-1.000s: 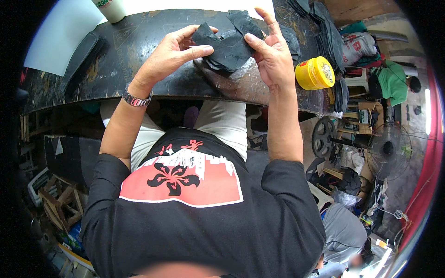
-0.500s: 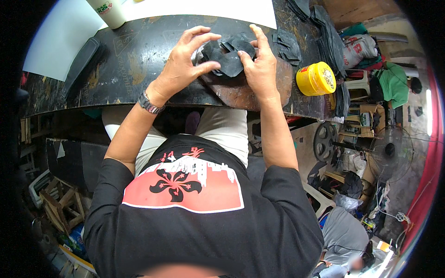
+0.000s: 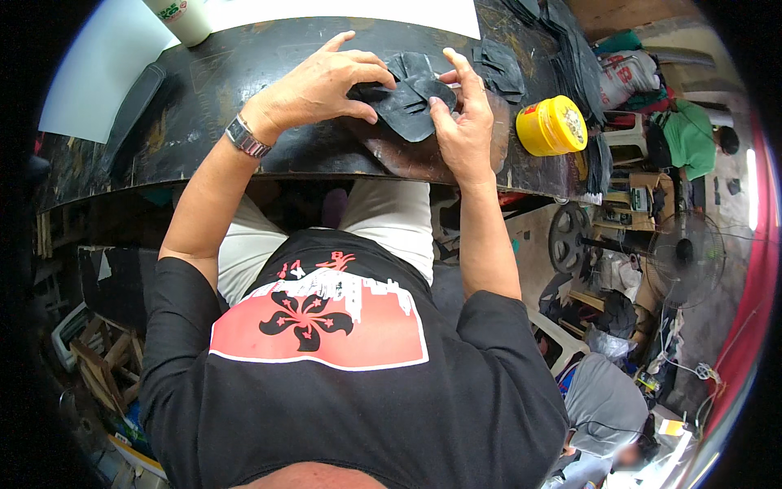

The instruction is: The person applies adhesive from a yellow container to black shoe insole pieces on a workbench, then presses them onto a larger insole base. The person handles multiple insole pieces one at a time, aligning and smoothing each piece after application.

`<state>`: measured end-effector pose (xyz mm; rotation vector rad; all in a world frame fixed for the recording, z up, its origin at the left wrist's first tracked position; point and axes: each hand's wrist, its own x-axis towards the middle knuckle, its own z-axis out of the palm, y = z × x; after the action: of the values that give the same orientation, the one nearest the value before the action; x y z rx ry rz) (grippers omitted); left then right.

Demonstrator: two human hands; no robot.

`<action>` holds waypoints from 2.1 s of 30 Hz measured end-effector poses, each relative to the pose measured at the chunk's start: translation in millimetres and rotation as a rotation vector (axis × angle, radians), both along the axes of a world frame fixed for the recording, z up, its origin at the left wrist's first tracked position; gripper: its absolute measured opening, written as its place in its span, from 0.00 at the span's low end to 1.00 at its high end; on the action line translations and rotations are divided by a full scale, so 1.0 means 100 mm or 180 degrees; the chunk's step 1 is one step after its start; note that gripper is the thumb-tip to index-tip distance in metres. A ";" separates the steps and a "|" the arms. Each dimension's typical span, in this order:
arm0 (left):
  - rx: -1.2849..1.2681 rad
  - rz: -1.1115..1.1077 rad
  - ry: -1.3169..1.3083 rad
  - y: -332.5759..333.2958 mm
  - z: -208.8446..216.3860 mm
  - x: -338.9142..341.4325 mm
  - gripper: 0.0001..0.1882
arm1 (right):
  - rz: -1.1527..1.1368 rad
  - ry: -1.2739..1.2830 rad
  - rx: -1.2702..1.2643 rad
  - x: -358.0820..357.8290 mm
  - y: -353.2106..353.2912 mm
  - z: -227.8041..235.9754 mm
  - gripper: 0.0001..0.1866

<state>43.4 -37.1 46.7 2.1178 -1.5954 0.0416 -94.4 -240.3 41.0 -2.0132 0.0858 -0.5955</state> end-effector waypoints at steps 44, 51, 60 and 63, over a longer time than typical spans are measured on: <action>-0.1048 0.0525 -0.0117 0.00 -0.18 -0.49 0.18 | -0.0577 -0.0917 0.2180 0.15 -0.04 -0.13 0.27; -0.1194 0.0489 -0.0201 0.00 -0.15 -0.45 0.12 | -0.0494 -0.0860 0.2070 0.21 0.05 -0.21 0.29; -0.2364 0.1241 0.1727 -0.05 -0.22 -0.19 0.35 | -0.0670 -0.1064 0.1929 0.22 0.08 -0.22 0.37; -0.2098 0.0995 0.2822 -0.09 -0.22 -0.37 0.44 | -0.0830 -0.1113 0.1830 0.31 0.22 -0.25 0.39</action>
<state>6.5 -46.3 24.8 1.4946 -0.6026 -0.2112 -63.6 -218.5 16.0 -1.3313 0.2776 -0.9584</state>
